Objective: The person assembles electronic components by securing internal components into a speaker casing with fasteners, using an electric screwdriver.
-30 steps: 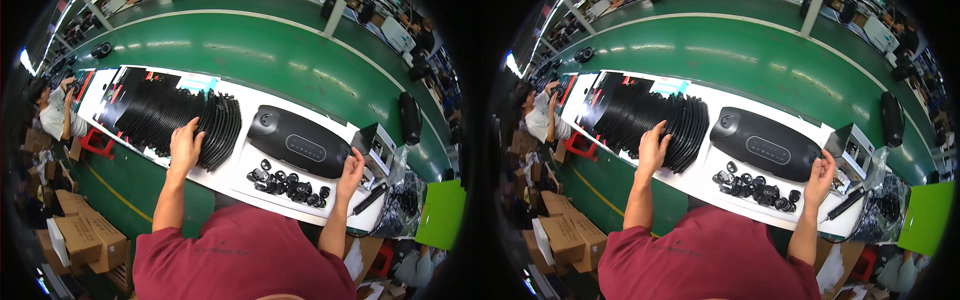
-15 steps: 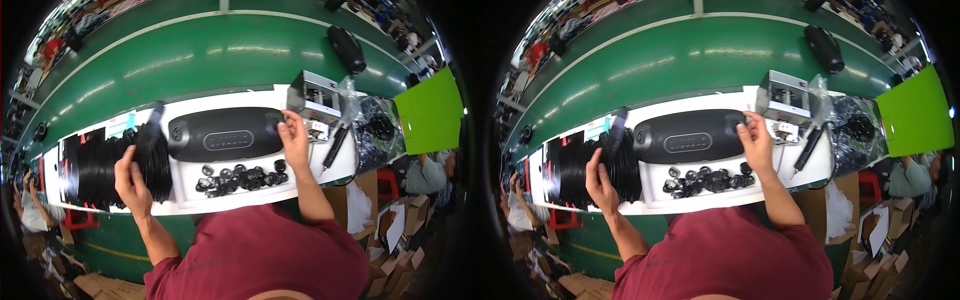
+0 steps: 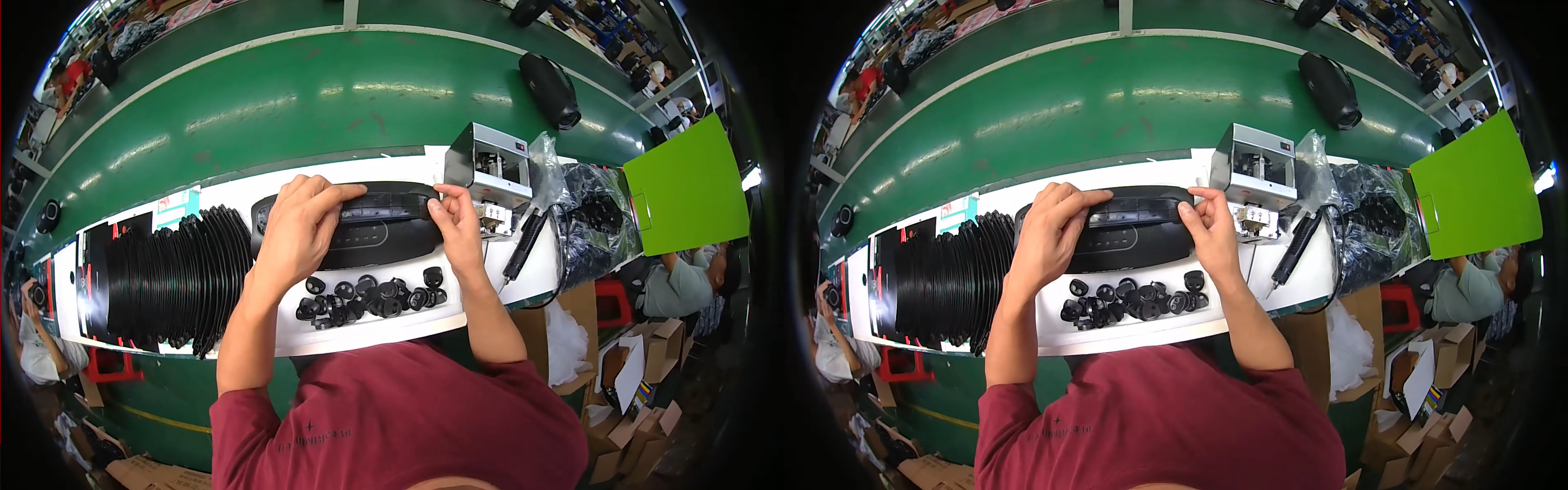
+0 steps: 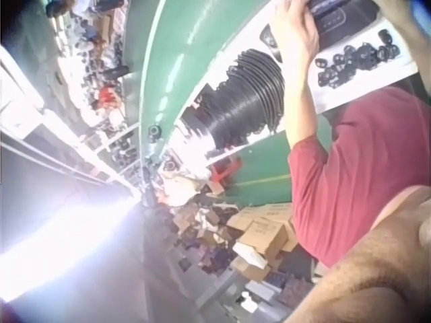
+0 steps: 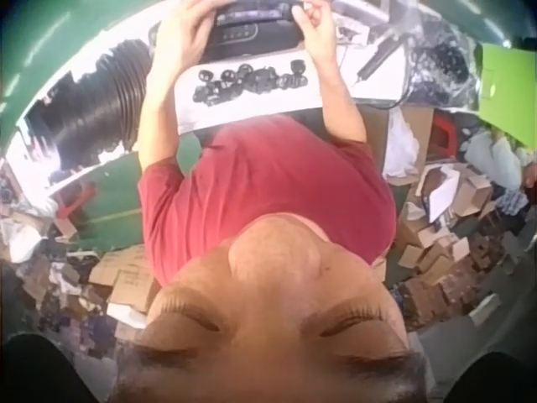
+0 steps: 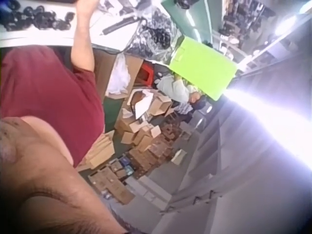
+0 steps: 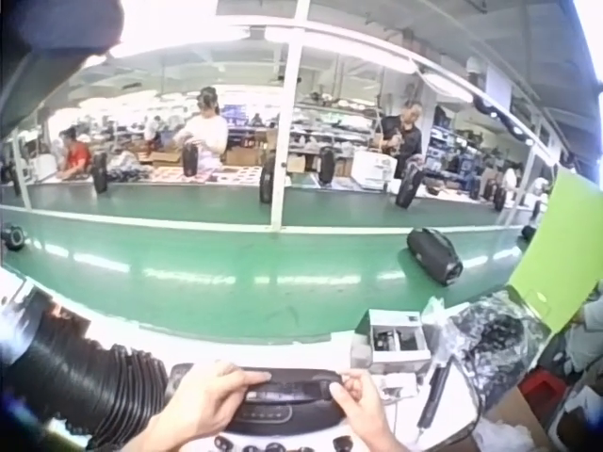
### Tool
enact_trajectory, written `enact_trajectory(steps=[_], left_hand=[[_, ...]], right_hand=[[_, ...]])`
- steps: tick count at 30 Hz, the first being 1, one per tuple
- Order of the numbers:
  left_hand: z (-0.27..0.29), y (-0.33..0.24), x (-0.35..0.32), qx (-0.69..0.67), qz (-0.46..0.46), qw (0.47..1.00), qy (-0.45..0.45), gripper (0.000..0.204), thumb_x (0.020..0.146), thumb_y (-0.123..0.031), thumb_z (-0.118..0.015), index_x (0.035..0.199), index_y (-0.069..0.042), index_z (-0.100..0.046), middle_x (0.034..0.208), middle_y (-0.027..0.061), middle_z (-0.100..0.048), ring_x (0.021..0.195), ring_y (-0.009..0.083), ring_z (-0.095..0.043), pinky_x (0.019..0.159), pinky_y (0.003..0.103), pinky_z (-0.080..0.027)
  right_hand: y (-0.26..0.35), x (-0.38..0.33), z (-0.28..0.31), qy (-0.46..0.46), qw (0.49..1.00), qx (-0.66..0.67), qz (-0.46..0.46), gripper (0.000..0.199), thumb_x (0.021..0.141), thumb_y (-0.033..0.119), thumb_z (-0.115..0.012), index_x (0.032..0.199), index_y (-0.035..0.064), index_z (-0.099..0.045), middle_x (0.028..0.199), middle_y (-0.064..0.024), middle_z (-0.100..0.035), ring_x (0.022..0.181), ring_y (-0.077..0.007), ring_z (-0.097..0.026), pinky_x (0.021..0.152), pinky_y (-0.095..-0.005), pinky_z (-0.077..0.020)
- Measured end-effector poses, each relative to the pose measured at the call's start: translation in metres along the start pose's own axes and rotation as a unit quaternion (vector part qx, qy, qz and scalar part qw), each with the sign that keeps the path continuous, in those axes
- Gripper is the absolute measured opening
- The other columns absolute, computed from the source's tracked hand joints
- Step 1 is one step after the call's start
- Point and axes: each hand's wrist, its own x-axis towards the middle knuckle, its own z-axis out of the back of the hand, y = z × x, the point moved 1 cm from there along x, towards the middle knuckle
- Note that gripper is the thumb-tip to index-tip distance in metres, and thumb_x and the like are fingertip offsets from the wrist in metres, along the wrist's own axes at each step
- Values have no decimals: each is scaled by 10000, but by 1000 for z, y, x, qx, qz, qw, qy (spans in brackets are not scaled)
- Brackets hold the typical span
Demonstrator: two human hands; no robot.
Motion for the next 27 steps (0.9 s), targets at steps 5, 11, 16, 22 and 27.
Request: enact_trajectory(steps=[5, 11, 16, 22, 27], left_hand=[[-6, -2, 2, 89, 18, 994, -56, 254, 889, 5, -647, 1107, -78, -745, 1027, 116, -682, 994, 312, -641, 894, 425, -493], [-27, -10, -27, 119, 19, 989, -90, 450, 859, -142, -761, 1303, -135, -686, 1331, 139, -645, 1292, 376, -562, 1135, 568, -377], [-39, -14, -42, 135, -14, 987, -82, 676, 793, -293, -835, 1429, -244, -613, 1574, 127, -462, 1432, 382, -427, 1169, 632, -283], [-35, -16, -35, 144, -2, 988, -49, 665, 760, -295, -857, 1378, -230, -619, 1459, 104, -536, 1362, 353, -476, 1132, 649, -305], [-37, -12, -39, 183, -1, 981, -62, 647, 758, -308, -856, 1360, -234, -629, 1437, 101, -546, 1331, 347, -500, 1123, 667, -306]], right_hand=[[11, 6, 4, 56, 993, 74, -73, 336, 1016, 65, -606, 1340, 24, -526, 1076, -36, -649, 1039, -99, -604, 955, -249, -458], [15, 6, 4, 69, 993, 62, -77, 334, 1012, 81, -615, 1338, 45, -551, 969, 16, -570, 954, -81, -541, 905, -247, -418], [26, 3, 1, 95, 988, 91, -82, 353, 1010, 32, -542, 1361, 12, -513, 1280, -102, -594, 1203, -161, -557, 1087, -311, -404], [26, 1, -2, 58, 996, 38, -52, 345, 1006, 41, -530, 1350, 16, -531, 1241, -91, -611, 1183, -155, -563, 1064, -298, -410], [20, 10, 3, 77, 992, -5, -102, 337, 1052, 171, -577, 1368, 53, -569, 1224, -32, -638, 1166, -114, -560, 1043, -259, -408]])
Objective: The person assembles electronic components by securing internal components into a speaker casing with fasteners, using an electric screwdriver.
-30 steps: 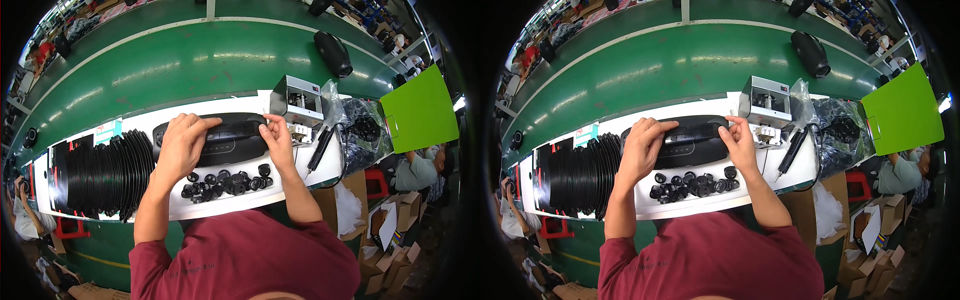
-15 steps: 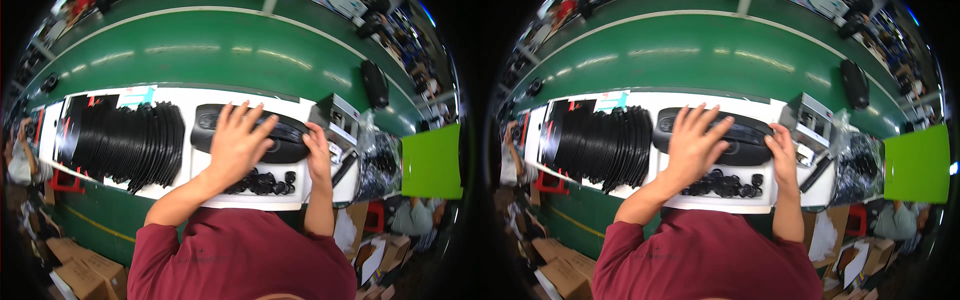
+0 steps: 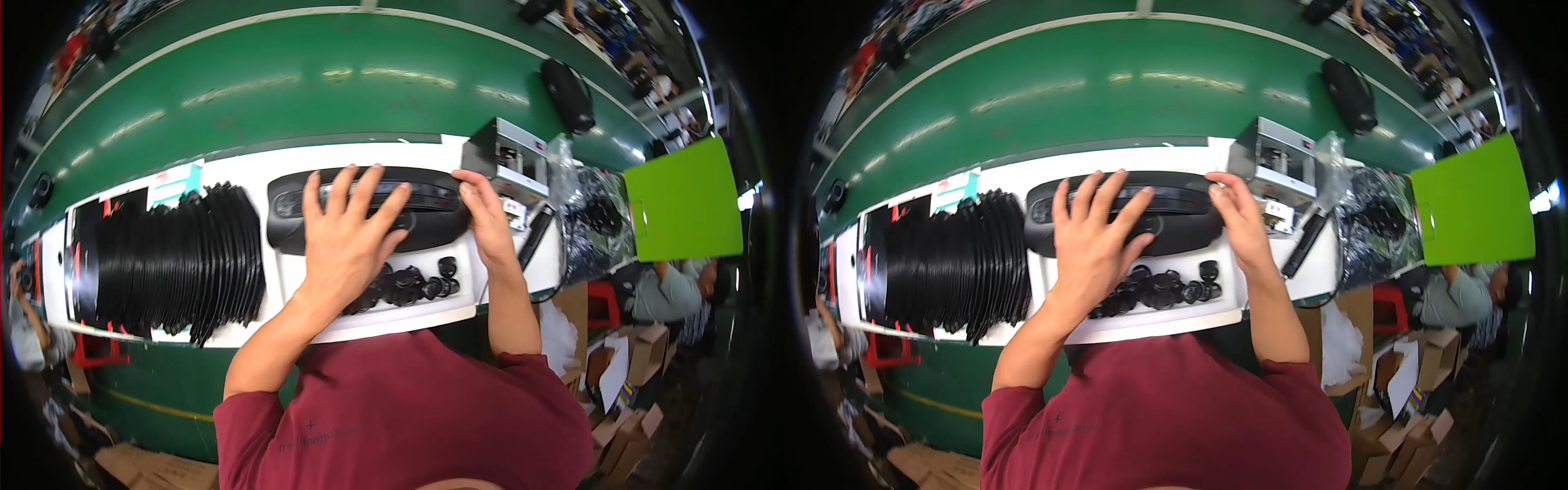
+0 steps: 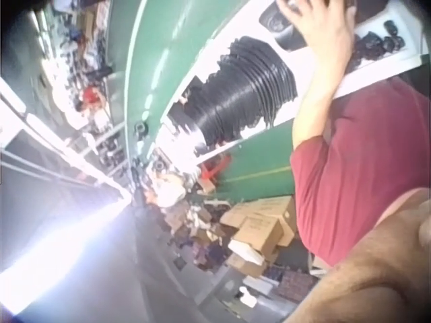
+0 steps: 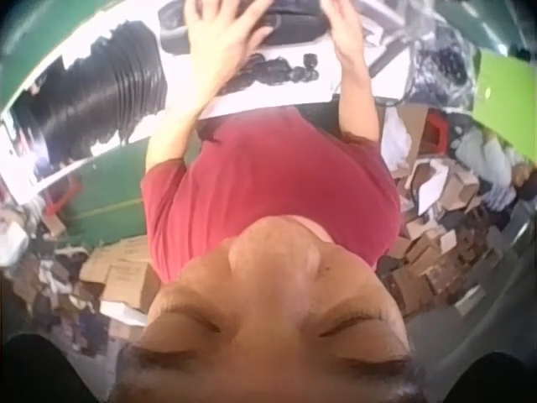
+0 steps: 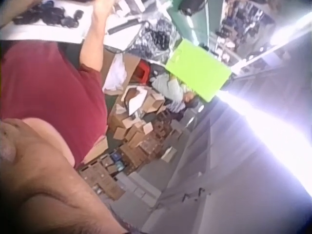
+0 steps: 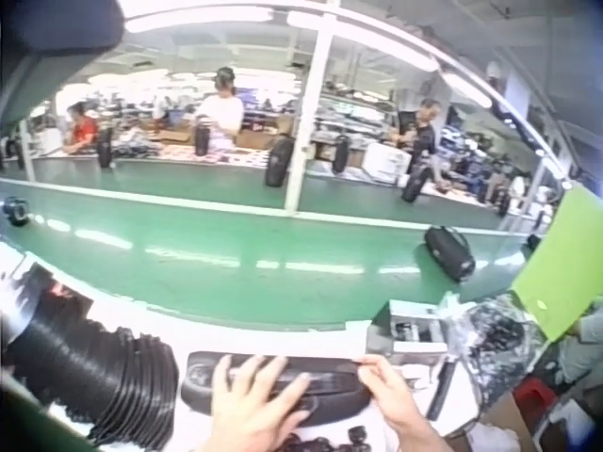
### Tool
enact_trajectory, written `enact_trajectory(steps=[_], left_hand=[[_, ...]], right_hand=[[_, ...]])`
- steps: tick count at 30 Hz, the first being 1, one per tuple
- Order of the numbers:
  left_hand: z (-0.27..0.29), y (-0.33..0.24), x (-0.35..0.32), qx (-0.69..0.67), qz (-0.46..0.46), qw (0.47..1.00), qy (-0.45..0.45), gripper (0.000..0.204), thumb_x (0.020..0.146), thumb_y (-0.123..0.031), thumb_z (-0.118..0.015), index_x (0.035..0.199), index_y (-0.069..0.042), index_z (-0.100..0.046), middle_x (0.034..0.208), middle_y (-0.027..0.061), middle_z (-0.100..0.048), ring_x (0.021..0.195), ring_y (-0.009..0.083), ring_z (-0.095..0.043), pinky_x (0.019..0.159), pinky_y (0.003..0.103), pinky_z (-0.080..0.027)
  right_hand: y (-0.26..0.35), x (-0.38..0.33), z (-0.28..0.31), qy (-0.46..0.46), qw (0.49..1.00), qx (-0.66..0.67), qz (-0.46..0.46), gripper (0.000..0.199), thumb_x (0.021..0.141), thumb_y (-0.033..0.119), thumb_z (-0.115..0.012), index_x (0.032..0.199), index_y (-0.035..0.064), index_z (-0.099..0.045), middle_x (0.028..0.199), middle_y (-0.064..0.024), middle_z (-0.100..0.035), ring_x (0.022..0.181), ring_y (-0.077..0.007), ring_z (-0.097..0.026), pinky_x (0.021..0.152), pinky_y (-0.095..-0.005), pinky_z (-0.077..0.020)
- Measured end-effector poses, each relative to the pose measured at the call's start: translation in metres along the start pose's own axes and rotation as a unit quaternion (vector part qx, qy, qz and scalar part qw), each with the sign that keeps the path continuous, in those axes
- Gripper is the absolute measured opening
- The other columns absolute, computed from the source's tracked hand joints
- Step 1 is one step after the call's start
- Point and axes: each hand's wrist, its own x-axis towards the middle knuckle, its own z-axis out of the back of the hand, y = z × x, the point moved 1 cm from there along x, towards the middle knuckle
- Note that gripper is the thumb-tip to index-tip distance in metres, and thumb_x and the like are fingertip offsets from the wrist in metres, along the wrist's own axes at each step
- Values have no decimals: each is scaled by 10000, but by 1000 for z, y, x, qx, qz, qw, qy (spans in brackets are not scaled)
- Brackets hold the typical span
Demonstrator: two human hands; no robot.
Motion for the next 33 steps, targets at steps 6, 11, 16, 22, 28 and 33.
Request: enact_trajectory(steps=[6, 11, 16, 22, 28, 33], left_hand=[[-1, -8, 4, 19, -11, 1000, 7, 634, 779, -315, -845, 1373, -244, -634, 1459, 96, -541, 1341, 344, -494, 1135, 667, -294], [-1, -8, 0, 30, 1, 999, 29, 641, 813, -308, -825, 1414, -234, -615, 1502, 104, -511, 1389, 354, -449, 1181, 624, -253], [0, -11, 4, 29, -5, 999, 35, 642, 812, -301, -827, 1415, -223, -616, 1503, 113, -511, 1400, 365, -443, 1181, 631, -254], [3, -13, 5, 24, -5, 999, 38, 622, 807, -308, -828, 1393, -223, -638, 1499, 113, -511, 1396, 365, -441, 1171, 657, -251], [7, -16, 5, 32, -12, 998, 47, 645, 810, -235, -815, 1419, -166, -612, 1520, 135, -494, 1400, 382, -436, 1192, 617, -240], [8, -19, 6, 48, -13, 997, 56, 641, 817, -230, -803, 1421, -141, -609, 1517, 140, -500, 1409, 382, -433, 1196, 606, -246]], right_hand=[[4, -4, -1, 5, 1000, 9, 12, 345, 1042, 135, -620, 1366, 36, -555, 1104, -15, -642, 1032, -75, -579, 954, -237, -439], [4, -38, 33, -140, 983, -57, 105, 276, 1049, 137, -609, 1303, 29, -613, 950, 25, -602, 830, -47, -539, 735, -220, -460], [-41, -71, 137, -409, 846, -314, 136, 334, 953, 150, -735, 1235, 13, -621, 1055, -70, -619, 801, -126, -560, 717, -278, -493], [-94, -86, 176, -370, 829, -404, -109, 742, 864, 300, -741, 1494, 17, -472, 1226, -218, -640, 1046, -360, -674, 925, -438, -524], [-73, -136, 158, -369, 925, 8, 85, 542, 996, 133, -577, 1503, 49, -405, 990, -75, -582, 644, -135, -611, 487, -267, -507], [-9, -153, 119, -350, 860, 121, 352, 554, 1060, 369, -559, 1488, 76, -365, 1070, -107, -579, 765, -182, -609, 561, -315, -509]])
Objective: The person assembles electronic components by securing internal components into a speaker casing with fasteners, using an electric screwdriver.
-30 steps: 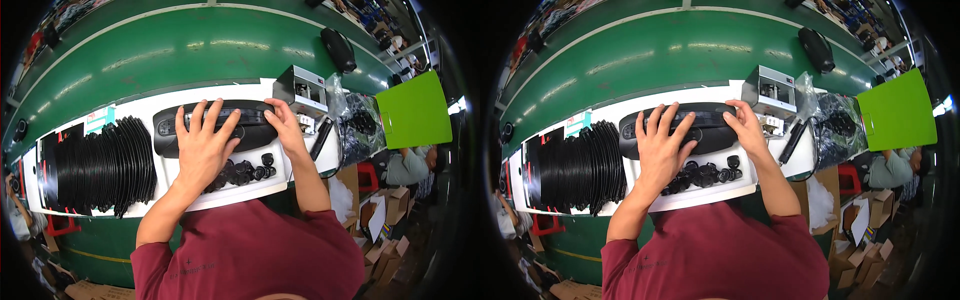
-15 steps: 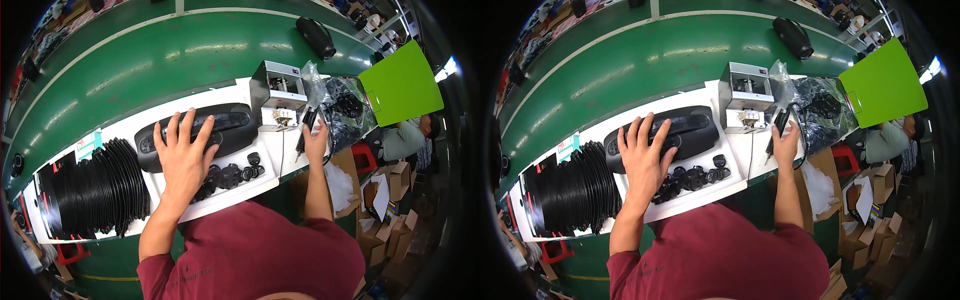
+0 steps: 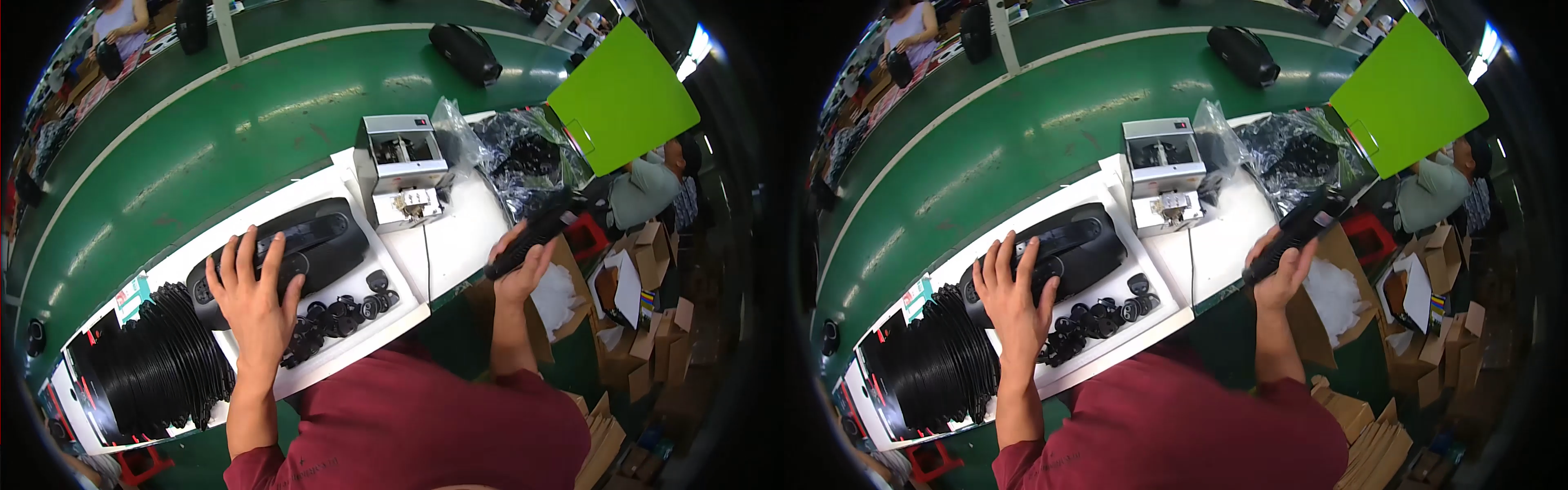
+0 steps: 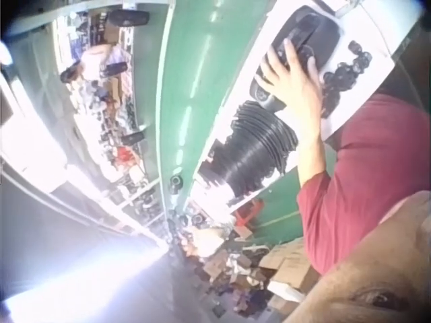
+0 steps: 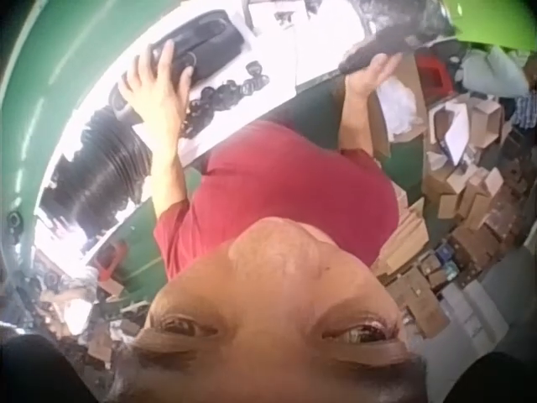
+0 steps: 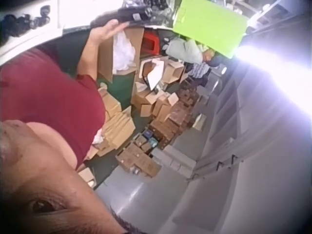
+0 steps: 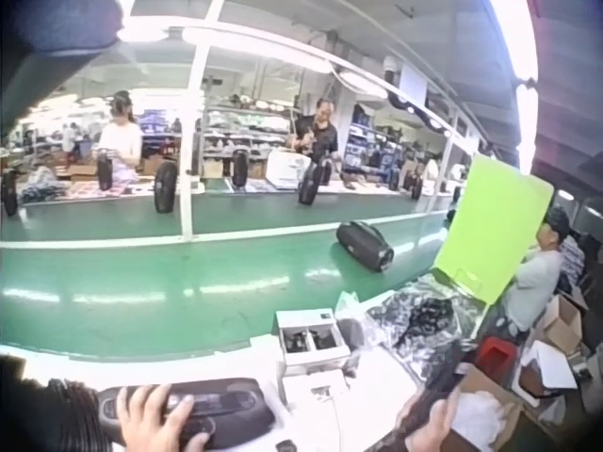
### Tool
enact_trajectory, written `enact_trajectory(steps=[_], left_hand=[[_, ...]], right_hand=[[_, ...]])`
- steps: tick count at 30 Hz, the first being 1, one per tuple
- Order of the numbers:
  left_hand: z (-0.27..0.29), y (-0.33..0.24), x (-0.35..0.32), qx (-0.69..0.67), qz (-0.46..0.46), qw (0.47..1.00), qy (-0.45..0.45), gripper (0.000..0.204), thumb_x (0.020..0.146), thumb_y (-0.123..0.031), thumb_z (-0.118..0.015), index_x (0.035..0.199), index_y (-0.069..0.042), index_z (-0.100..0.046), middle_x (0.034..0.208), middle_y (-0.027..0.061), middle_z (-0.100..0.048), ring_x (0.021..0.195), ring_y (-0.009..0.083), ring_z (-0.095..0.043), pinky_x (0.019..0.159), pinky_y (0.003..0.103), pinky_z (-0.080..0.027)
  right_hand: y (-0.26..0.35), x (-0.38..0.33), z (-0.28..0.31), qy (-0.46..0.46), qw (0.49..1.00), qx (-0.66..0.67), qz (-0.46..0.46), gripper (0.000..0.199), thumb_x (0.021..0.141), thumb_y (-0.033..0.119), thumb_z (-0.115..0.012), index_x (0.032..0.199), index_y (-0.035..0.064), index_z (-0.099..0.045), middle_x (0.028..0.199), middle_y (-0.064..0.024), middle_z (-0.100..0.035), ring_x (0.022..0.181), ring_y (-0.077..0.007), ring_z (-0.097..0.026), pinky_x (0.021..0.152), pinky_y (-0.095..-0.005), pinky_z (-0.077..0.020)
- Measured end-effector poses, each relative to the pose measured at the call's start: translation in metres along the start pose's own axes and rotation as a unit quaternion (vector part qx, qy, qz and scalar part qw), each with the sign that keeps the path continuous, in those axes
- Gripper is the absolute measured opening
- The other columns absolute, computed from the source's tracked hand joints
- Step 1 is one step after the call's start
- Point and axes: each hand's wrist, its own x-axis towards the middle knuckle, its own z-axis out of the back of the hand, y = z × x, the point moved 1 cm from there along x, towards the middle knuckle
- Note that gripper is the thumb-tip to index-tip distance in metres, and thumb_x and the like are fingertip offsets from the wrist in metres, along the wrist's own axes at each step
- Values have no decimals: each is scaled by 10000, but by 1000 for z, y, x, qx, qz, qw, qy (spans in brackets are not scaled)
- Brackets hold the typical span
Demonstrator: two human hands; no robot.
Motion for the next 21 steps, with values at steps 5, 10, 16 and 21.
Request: enact_trajectory(steps=[5, 10, 16, 21], left_hand=[[-9, 0, 4, 0, 2, 1000, 5, 632, 826, -263, -807, 1420, -162, -615, 1529, 132, -488, 1409, 377, -430, 1194, 619, -239], [-6, -3, 4, 15, 2, 1000, 8, 590, 870, -262, -765, 1423, -137, -605, 1521, 135, -498, 1414, 383, -430, 1202, 593, -245], [-5, -2, 3, 13, 5, 1000, 13, 605, 858, -269, -773, 1425, -142, -605, 1521, 127, -501, 1410, 379, -435, 1198, 594, -250], [-8, 1, 2, -2, 9, 1000, 7, 623, 839, -270, -794, 1425, -164, -611, 1527, 121, -495, 1412, 368, -434, 1196, 610, -242]], right_hand=[[14, 50, -61, 170, 981, 86, -28, 852, 962, 437, -687, 1619, 110, -255, 1043, -83, -533, 873, -209, -533, 783, -396, -461], [-15, 70, -90, 238, 964, 103, -54, 973, 873, 817, -568, 1476, 62, -455, 959, -31, -533, 833, -176, -528, 804, -403, -446], [-51, 68, -107, 231, 966, 112, -27, 897, 884, 686, -700, 1330, -80, -562, 883, -84, -627, 774, -170, -615, 718, -347, -526], [-67, 67, -111, 250, 963, 87, -47, 765, 912, 666, -687, 1161, -54, -610, 850, -78, -628, 741, -154, -608, 669, -304, -515]])
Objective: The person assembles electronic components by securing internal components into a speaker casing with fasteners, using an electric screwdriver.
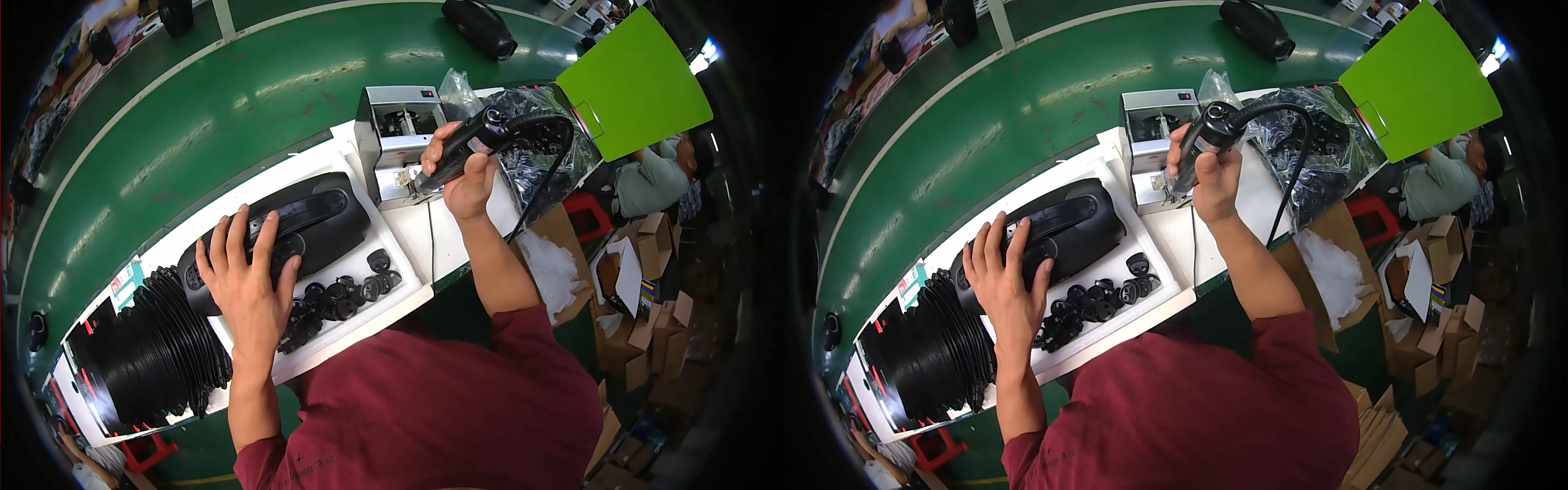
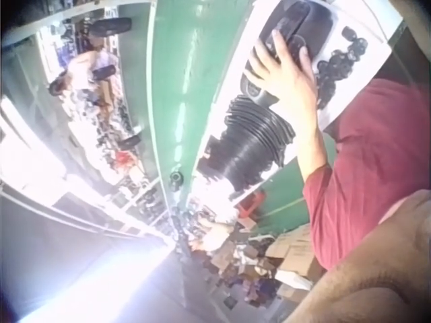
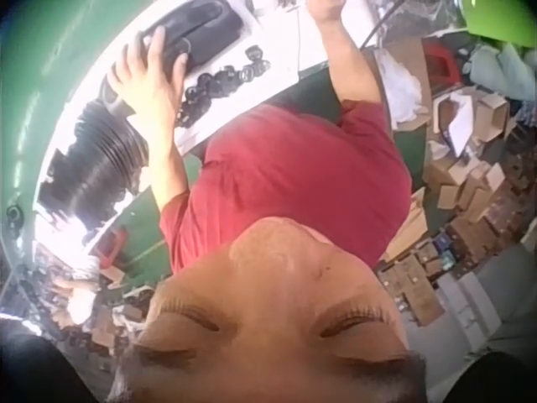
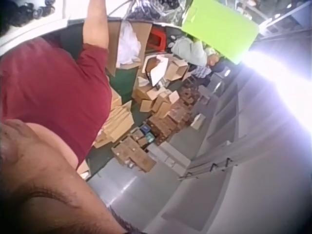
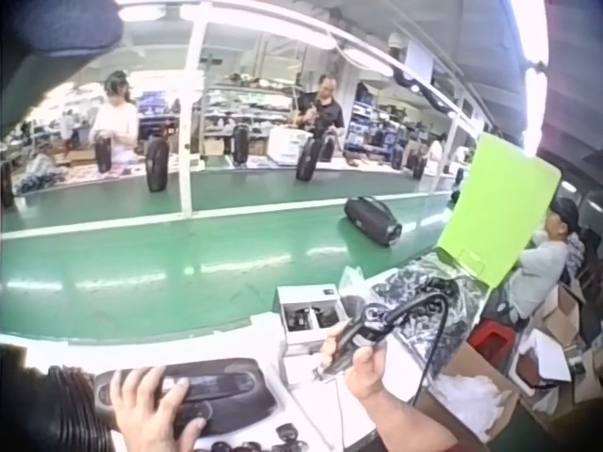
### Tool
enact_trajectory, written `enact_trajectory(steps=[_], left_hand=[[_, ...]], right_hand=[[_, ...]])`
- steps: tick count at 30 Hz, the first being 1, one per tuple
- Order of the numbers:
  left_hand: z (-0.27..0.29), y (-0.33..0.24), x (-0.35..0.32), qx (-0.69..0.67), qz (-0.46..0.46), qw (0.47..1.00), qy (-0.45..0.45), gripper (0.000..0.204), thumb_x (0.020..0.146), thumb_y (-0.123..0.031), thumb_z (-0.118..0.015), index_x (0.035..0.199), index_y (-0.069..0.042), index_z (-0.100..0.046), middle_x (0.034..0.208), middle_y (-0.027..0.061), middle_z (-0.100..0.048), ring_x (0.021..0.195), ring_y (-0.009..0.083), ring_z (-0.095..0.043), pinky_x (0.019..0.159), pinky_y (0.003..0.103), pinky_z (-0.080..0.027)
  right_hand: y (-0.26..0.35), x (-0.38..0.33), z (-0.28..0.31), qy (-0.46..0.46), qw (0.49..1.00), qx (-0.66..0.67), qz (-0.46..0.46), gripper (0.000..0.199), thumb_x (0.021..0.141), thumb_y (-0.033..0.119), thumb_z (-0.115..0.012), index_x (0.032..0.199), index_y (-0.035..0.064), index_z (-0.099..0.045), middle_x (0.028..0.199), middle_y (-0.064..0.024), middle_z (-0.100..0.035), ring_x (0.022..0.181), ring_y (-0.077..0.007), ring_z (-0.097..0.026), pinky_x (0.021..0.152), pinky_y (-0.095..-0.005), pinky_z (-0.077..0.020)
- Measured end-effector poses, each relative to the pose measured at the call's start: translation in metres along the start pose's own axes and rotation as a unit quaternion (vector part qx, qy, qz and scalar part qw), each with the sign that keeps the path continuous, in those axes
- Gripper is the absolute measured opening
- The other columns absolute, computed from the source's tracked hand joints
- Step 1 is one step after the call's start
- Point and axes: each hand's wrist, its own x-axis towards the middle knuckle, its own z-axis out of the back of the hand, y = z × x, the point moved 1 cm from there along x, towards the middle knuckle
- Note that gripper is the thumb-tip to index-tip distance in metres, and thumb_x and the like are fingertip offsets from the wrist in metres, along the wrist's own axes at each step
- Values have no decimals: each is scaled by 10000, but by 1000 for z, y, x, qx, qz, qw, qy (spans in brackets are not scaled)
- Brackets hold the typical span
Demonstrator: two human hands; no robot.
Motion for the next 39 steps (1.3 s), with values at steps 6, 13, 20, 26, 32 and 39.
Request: enact_trajectory(steps=[6, 13, 20, 26, 32, 39], left_hand=[[-1, 3, 0, -12, 4, 1000, -12, 631, 818, -277, -814, 1414, -190, -626, 1523, 110, -502, 1404, 356, -444, 1190, 627, -234], [-3, 4, 0, -21, 6, 999, -25, 607, 802, -303, -827, 1376, -210, -653, 1496, 106, -523, 1379, 355, -466, 1171, 631, -249], [-1, 3, -1, -15, 7, 1000, -21, 619, 810, -294, -821, 1394, -205, -635, 1499, 103, -518, 1389, 356, -458, 1181, 624, -254], [-1, 5, -2, -15, 9, 1000, -16, 633, 812, -275, -816, 1408, -192, -622, 1507, 104, -510, 1398, 349, -452, 1195, 608, -252], [0, 4, 0, -17, 9, 1000, -15, 623, 813, -282, -815, 1401, -192, -629, 1504, 102, -513, 1400, 346, -449, 1200, 598, -245], [-1, 1, 3, -4, 3, 1000, -7, 631, 813, -291, -815, 1407, -193, -624, 1511, 99, -506, 1401, 343, -447, 1200, 602, -241]], right_hand=[[8, -1, 4, 3, 997, 29, -73, 786, 925, 710, -622, 1207, -23, -588, 859, -85, -622, 730, -174, -588, 662, -334, -499], [55, 15, -46, 28, 992, 124, 0, 1013, 799, 904, -549, 1322, 36, -552, 847, -65, -577, 686, -193, -556, 650, -358, -469], [44, 41, -96, 130, 984, 122, -5, 1026, 791, 924, -528, 1341, 60, -574, 857, -57, -591, 679, -171, -542, 600, -335, -440], [27, 43, -105, 133, 988, 69, -33, 1021, 837, 900, -502, 1312, -4, -538, 857, -80, -601, 689, -179, -551, 642, -350, -459], [17, 44, -109, 131, 988, 61, -61, 972, 830, 886, -528, 1255, 12, -549, 835, -64, -598, 676, -165, -554, 654, -344, -466], [11, 48, -111, 171, 980, 70, -79, 886, 806, 850, -599, 1157, 38, -557, 813, -44, -574, 672, -142, -558, 630, -316, -467]])
